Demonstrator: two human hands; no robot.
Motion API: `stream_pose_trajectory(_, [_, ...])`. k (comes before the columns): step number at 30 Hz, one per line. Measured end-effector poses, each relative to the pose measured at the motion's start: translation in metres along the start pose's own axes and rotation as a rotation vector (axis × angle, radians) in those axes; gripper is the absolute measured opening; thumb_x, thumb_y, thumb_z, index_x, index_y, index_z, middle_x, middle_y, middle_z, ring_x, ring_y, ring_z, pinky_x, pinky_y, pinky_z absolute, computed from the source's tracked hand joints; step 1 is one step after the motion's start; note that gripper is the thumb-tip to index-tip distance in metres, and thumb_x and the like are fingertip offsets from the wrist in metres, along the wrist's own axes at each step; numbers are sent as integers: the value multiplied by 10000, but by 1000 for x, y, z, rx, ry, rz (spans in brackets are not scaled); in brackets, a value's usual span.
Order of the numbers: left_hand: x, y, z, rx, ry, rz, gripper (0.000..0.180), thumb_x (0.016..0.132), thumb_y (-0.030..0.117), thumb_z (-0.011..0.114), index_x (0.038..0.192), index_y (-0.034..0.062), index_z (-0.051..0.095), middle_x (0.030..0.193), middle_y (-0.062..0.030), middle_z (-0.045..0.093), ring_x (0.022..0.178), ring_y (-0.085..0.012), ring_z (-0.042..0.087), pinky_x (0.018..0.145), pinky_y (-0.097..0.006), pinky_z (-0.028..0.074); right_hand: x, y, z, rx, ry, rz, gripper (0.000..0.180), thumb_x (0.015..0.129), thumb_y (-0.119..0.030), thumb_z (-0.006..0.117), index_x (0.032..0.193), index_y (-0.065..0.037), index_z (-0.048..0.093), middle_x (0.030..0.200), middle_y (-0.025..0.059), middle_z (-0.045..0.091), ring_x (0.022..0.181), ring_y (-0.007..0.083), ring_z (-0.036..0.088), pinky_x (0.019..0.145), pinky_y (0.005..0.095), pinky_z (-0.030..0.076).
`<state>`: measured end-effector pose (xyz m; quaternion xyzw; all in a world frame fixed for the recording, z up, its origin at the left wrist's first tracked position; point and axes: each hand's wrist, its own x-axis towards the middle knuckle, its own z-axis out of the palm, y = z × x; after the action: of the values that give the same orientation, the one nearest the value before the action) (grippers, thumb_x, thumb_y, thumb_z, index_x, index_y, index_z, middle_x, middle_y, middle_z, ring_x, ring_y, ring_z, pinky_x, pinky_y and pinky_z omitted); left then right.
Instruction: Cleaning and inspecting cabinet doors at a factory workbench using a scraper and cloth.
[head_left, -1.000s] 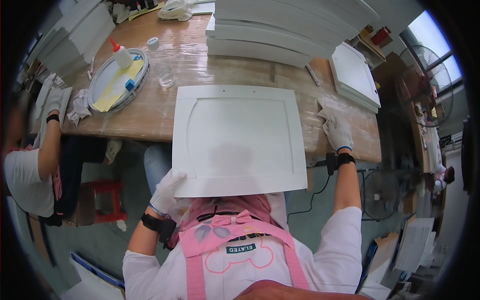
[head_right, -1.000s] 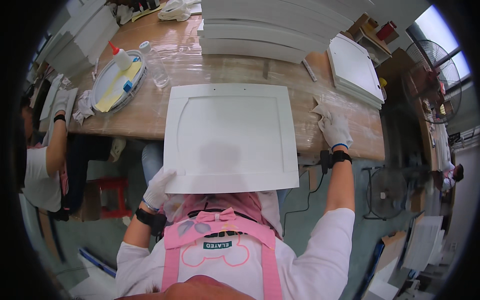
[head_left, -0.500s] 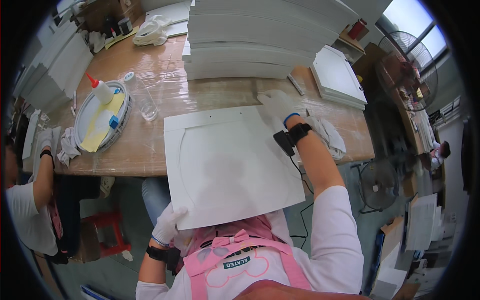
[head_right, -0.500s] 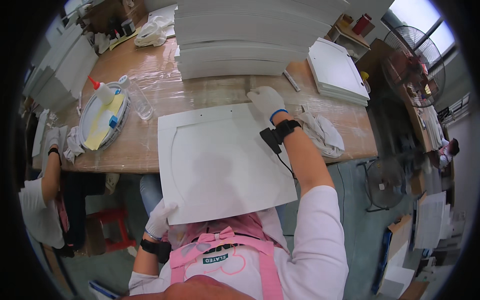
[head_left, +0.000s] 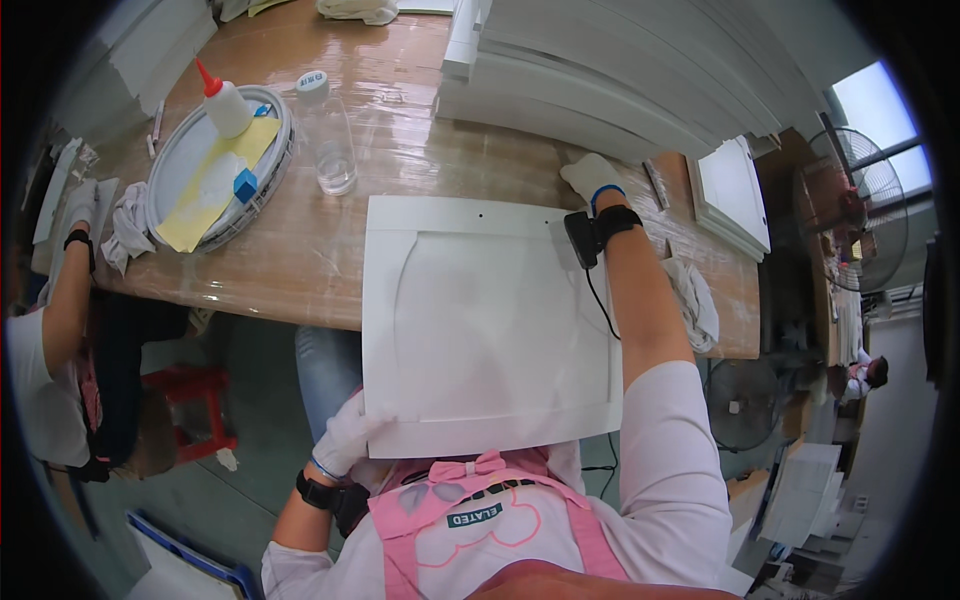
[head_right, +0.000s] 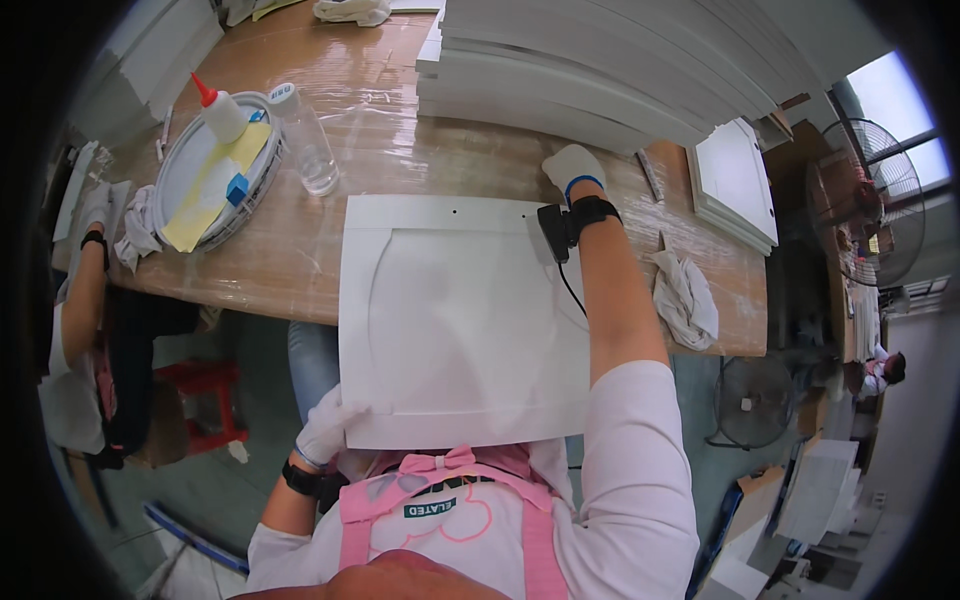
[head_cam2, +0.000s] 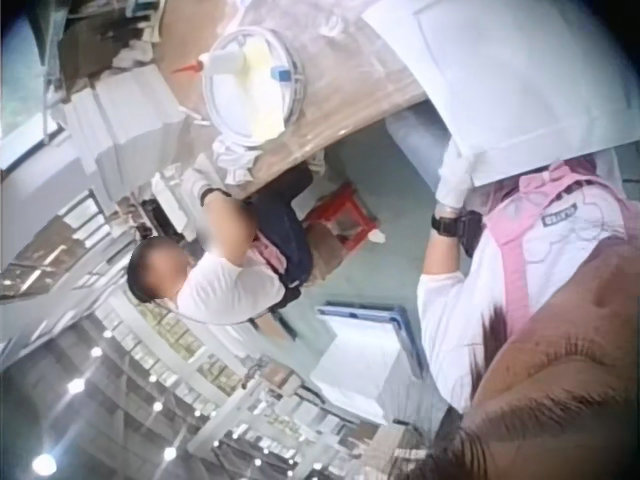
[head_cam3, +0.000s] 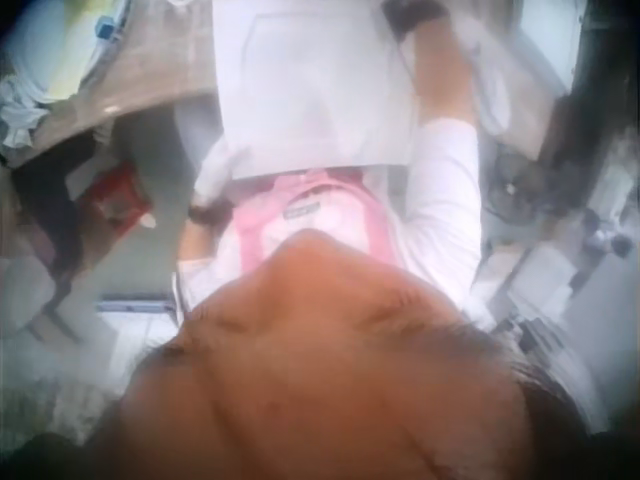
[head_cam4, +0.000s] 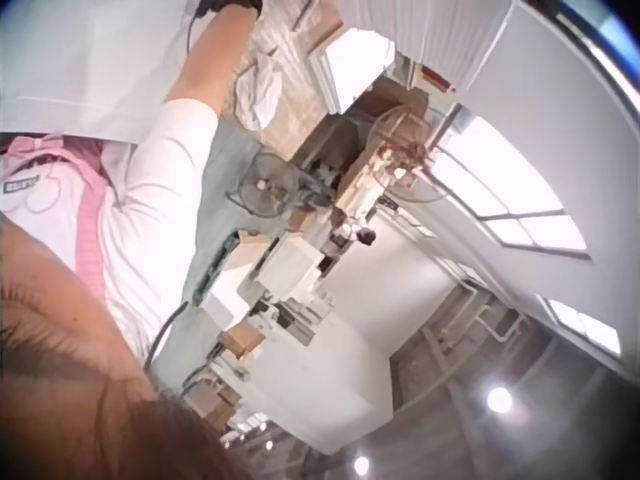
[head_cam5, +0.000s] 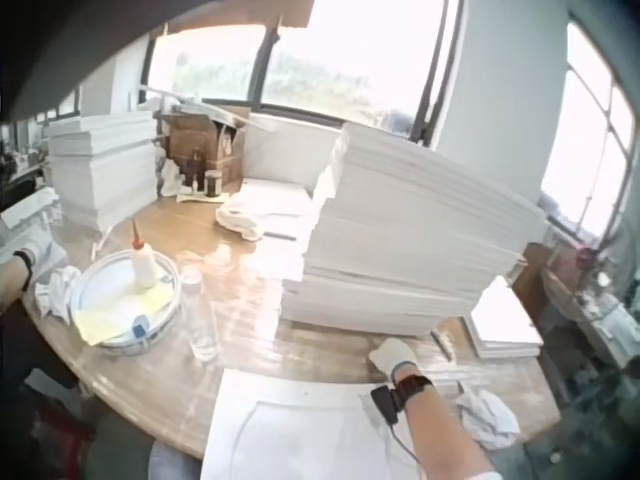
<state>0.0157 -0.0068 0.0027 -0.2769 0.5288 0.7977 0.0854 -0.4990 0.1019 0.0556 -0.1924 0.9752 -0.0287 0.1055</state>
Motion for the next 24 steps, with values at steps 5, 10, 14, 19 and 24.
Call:
stream_pose_trajectory(5, [10, 7, 2, -159, -31, 28, 513, 939, 235, 594, 1359, -36, 478, 1262, -94, 596, 1123, -167, 572, 966, -300, 459, -6, 24, 2, 89, 90, -168, 342, 820, -248, 582, 1057, -28, 693, 1065, 221, 678, 1003, 390, 645, 875, 452, 502])
stream_pose_trajectory(10, [10, 30, 2, -7, -38, 243, 430, 992, 179, 480, 1351, -58, 479, 1261, -149, 594, 1130, -214, 597, 961, -315, 489, -77, 1, -17, 290, 224, -315, 304, 870, -235, 562, 1064, -19, 654, 1052, 209, 679, 1006, 377, 637, 864, 423, 501])
stream_pose_trajectory(14, [25, 26, 1, -13, -71, 408, 420, 993, 131, 498, 1360, -70, 465, 1314, -174, 575, 1174, -220, 587, 978, -334, 494, -175, -21, -18, 327, 194, -676, 193, 893, -200, 563, 940, -43, 665, 920, 167, 652, 900, 364, 613, 802, 438, 488])
stream_pose_trajectory(19, [45, 9, 0, 187, 106, 571, 451, 996, 138, 531, 1379, -83, 440, 1310, -209, 581, 1155, -268, 612, 954, -346, 519, -184, -13, 4, 78, 250, -808, 168, 909, -180, 554, 1008, -85, 651, 899, 149, 629, 879, 338, 603, 773, 460, 482])
stream_pose_trajectory(24, [55, -5, -9, 200, 60, 382, 453, 1076, 244, 399, 1429, -39, 403, 1288, -152, 589, 1126, -186, 594, 957, -307, 509, -163, -27, 18, 181, 206, -898, 212, 883, -115, 571, 1081, -86, 640, 910, 145, 639, 869, 354, 606, 762, 455, 484])
